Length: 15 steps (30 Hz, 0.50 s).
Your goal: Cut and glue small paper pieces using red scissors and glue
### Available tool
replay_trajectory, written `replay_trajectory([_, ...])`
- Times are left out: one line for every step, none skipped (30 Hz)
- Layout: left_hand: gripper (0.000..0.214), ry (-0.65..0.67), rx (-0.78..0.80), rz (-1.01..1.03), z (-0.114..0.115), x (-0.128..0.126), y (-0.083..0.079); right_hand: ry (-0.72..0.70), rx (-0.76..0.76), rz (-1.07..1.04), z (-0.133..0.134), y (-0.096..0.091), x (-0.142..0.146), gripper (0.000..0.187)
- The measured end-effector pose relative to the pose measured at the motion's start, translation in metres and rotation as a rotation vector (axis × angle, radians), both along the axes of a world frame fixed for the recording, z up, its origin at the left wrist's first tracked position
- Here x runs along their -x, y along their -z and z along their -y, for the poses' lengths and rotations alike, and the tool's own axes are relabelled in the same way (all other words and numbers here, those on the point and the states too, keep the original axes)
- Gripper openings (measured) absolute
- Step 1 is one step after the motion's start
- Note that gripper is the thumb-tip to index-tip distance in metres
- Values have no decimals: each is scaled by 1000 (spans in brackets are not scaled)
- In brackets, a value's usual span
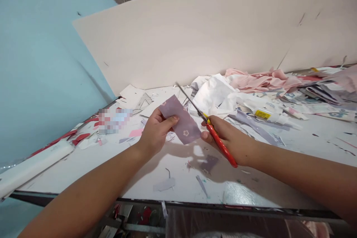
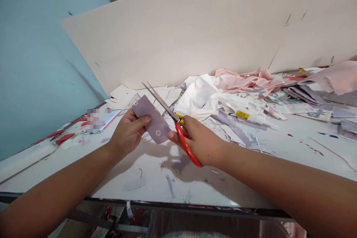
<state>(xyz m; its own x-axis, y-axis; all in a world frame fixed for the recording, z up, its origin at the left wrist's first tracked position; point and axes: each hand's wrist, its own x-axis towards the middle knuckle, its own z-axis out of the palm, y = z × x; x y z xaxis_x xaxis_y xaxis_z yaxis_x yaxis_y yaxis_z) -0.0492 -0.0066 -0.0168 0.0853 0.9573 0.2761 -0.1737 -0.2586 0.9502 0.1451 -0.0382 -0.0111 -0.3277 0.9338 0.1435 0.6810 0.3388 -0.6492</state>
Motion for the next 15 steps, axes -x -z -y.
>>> replay_trajectory([23, -2, -2, -11, 0, 0, 0, 1, -4, -38, 0, 1, 0, 42])
replay_trajectory([23, -4, -6, -25, 1, 0, 0, 2, -9, -76, 0, 1, 0, 44])
replay_trajectory([22, -3, -10, -44, 1, 0, 0, -1, -11, -110, -1, 1, 0, 45])
replay_trajectory([20, -2, -15, -69, 1, 0, 1, -7, -9, -139, -1, 1, 0, 46])
replay_trajectory([18, 1, -20, -99, 2, 0, 1, -16, -2, -162, -1, 1, 0, 45])
replay_trajectory([16, 5, -23, -137, 2, 0, 0, -26, 11, -177, 0, 0, -1, 45])
replay_trajectory([14, 11, -24, -181, 2, 1, 0, -33, 28, -189, 0, 0, -1, 44])
replay_trajectory([14, 13, -22, -226, 3, 2, -2, -41, 48, -196, 0, -1, -1, 44])
replay_trajectory([14, 11, -19, -266, 3, 3, -3, -47, 65, -197, 1, -2, -1, 44])
replay_trajectory([14, 5, -15, -298, 3, 4, -5, -52, 75, -193, 1, -2, -1, 44])
replay_trajectory([14, -3, -14, -319, 4, 5, -6, -53, 75, -184, 1, -1, -1, 44])
replay_trajectory([14, -12, -16, -331, 4, 6, -8, -50, 70, -171, 1, -1, -1, 43])
replay_trajectory([14, -22, -23, -334, 3, 7, -9, -43, 62, -156, 0, 0, -1, 41])
replay_trajectory([14, -34, -33, -333, 3, 8, -10, -37, 58, -141, 0, 1, -1, 40])
replay_trajectory([15, -48, -45, -331, 2, 9, -11, -27, 59, -127, -1, 2, -1, 38])
